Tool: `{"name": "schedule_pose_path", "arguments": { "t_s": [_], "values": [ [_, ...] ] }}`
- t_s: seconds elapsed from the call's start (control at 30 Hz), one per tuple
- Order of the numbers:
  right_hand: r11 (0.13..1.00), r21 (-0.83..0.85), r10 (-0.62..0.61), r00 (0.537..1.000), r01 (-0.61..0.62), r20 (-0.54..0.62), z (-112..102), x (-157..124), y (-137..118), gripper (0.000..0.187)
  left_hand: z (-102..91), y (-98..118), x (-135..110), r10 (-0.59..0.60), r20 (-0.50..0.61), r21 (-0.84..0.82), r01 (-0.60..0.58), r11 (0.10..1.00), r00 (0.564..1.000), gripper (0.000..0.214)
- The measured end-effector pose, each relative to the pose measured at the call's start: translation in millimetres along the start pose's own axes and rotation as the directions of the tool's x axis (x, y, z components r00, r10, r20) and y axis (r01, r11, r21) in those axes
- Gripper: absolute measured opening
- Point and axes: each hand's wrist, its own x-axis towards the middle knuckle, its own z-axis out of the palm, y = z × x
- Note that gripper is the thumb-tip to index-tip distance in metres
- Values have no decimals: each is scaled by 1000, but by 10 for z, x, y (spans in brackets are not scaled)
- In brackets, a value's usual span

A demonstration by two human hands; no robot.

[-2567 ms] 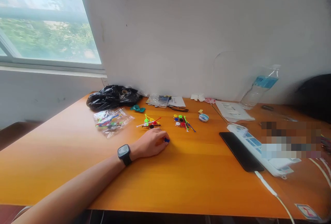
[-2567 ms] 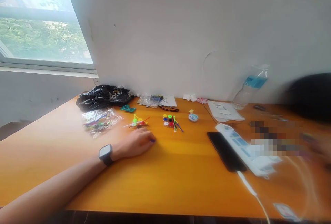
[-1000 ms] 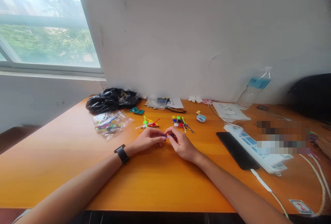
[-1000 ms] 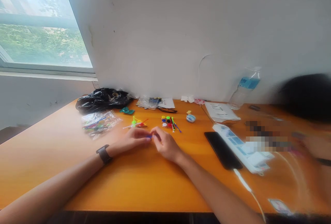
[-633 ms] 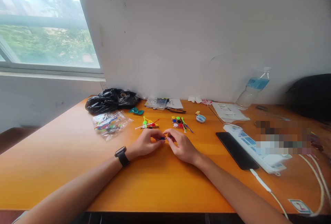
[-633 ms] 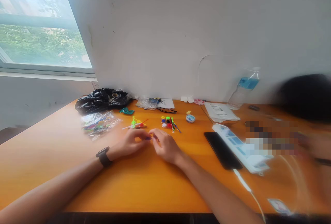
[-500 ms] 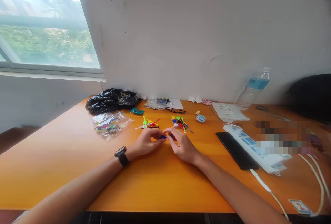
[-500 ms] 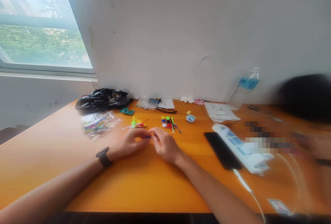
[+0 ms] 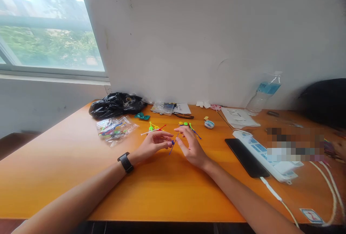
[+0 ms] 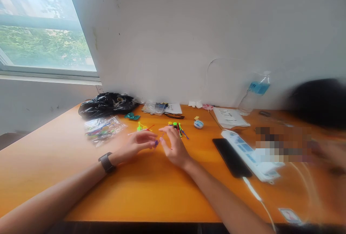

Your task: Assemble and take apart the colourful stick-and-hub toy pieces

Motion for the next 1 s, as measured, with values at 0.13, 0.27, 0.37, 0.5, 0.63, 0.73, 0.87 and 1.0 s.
{"name": "schedule_pose_path", "arguments": {
  "t_s": [0.13,0.27,0.37,0.5,0.63,0.73,0.87,1.0],
  "values": [
    [999,-5,39,998,-39,-43,-79,-15,-69,35,-5,9,-12,52,-89,79,-45,996,995,39],
    [985,112,134,991,-133,-2,-120,-40,-60,46,-19,113,-37,79,-136,164,-56,985,988,40],
    [925,265,203,943,-273,264,-130,-18,-14,69,-27,195,-51,73,-151,123,-54,991,986,39],
    [811,404,198,848,-424,492,-164,44,37,91,-118,196,-9,69,-242,51,-58,997,968,40],
    [805,419,252,881,-420,400,-183,73,68,91,-311,80,86,102,-421,57,-86,995,901,44],
    [808,383,307,874,-449,378,-146,56,77,91,-413,11,133,126,-520,89,-93,992,845,49],
    [812,381,297,874,-443,384,-65,18,52,88,-412,-7,136,121,-529,104,-78,992,840,47],
    [819,383,290,884,-428,367,-20,-2,51,80,-347,19,103,132,-486,129,-78,989,864,43]
  ]
}}
